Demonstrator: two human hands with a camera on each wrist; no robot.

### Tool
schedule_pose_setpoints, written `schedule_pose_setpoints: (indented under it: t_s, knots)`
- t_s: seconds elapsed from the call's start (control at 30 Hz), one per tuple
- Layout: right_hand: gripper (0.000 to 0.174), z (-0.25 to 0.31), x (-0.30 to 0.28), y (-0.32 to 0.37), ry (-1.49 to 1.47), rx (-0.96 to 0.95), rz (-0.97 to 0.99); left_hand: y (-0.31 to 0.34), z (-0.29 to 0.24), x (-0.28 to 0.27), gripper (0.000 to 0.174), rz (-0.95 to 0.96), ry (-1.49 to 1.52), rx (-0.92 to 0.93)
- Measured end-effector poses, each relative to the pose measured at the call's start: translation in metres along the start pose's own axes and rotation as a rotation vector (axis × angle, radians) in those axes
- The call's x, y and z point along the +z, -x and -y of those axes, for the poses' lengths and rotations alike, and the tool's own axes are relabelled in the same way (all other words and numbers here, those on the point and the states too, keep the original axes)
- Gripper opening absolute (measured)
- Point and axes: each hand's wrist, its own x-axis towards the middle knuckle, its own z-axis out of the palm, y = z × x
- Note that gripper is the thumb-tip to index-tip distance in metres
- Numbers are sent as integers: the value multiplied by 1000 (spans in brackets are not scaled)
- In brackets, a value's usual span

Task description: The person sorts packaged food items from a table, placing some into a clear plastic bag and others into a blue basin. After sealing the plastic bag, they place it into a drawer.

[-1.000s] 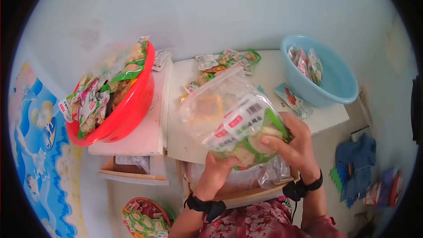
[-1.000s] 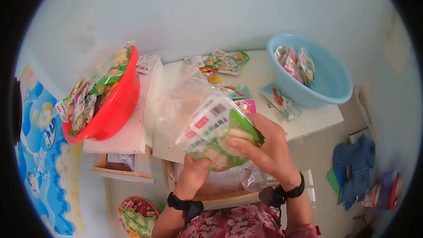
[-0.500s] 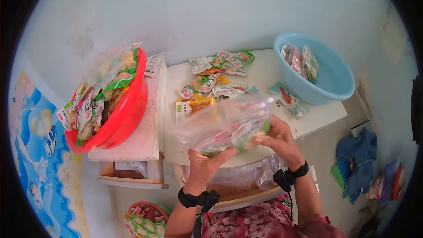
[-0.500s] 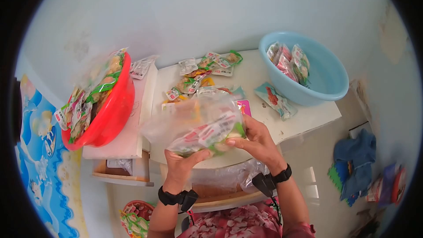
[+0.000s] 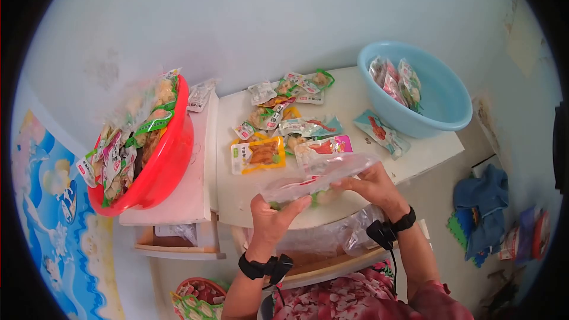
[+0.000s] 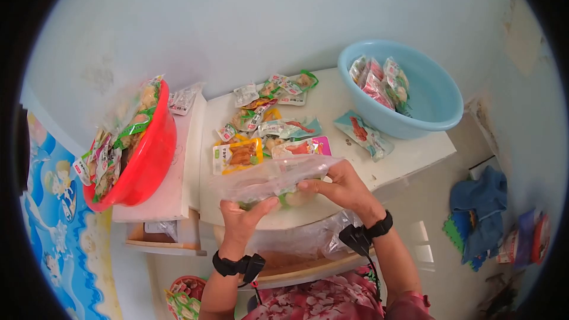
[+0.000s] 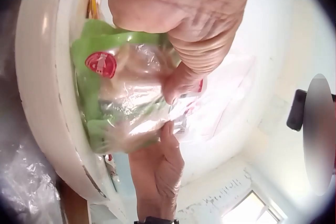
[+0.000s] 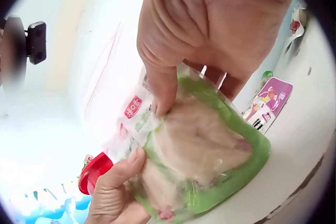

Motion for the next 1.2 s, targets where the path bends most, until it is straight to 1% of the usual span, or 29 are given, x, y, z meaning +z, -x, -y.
schedule_pose_setpoints:
  t_s: [0.03, 0.13, 0.17, 0.23, 0.27, 0.33, 0.4, 0.43, 0.53, 0.63, 0.73, 0.83, 0.93, 1.03, 1.13, 1.2]
  knots:
    - [32, 2, 2, 0, -46, -25, -13, 1, -3, -1, 34, -1, -25, -3]
    - [23, -9, -16, -12, 200, -204, 72, -1, -8, -2, 40, -28, -169, 167]
    - [21, -10, -14, -13, 134, -216, 66, -2, -3, -3, 41, -25, -160, 152]
    - [22, -7, -12, -9, 226, -189, 18, -11, 6, -4, 44, -24, -141, 133]
    - [22, -7, -11, -8, 267, -170, -6, -13, 7, -6, 45, -25, -155, 161]
    - [25, -4, -10, -7, 216, -101, -9, -9, 0, -6, 47, -21, -184, 180]
    - [28, 7, -10, -11, 174, -46, -11, -12, -5, -6, 47, -14, -57, 116]
    - [26, 13, -6, -12, 140, -113, -9, -16, -9, -6, 46, -11, 8, 93]
    - [22, 18, -3, -20, 187, -196, 7, -20, -23, -12, 35, 47, -138, 186]
    - [19, 25, -7, -25, 139, -203, 63, -31, -23, -19, 26, 80, -240, 381]
    - [15, 32, -11, -31, 173, -271, 110, -29, -44, -17, 16, 81, -183, 323]
    - [13, 41, -9, -25, 175, -184, 51, -29, -39, -16, 12, 33, -43, 223]
    - [14, 46, -6, -23, 175, -214, -3, -28, -39, -23, 15, 10, -111, 216]
    - [21, 60, -10, -25, 290, -196, 22, -31, -52, -19, 19, 16, -138, 289]
    - [28, 59, -2, -27, 231, -238, -11, -32, -51, -16, 21, -20, -112, 258]
    - [31, 66, 1, -27, 249, -162, -12, -33, -51, -17, 24, -15, -107, 193]
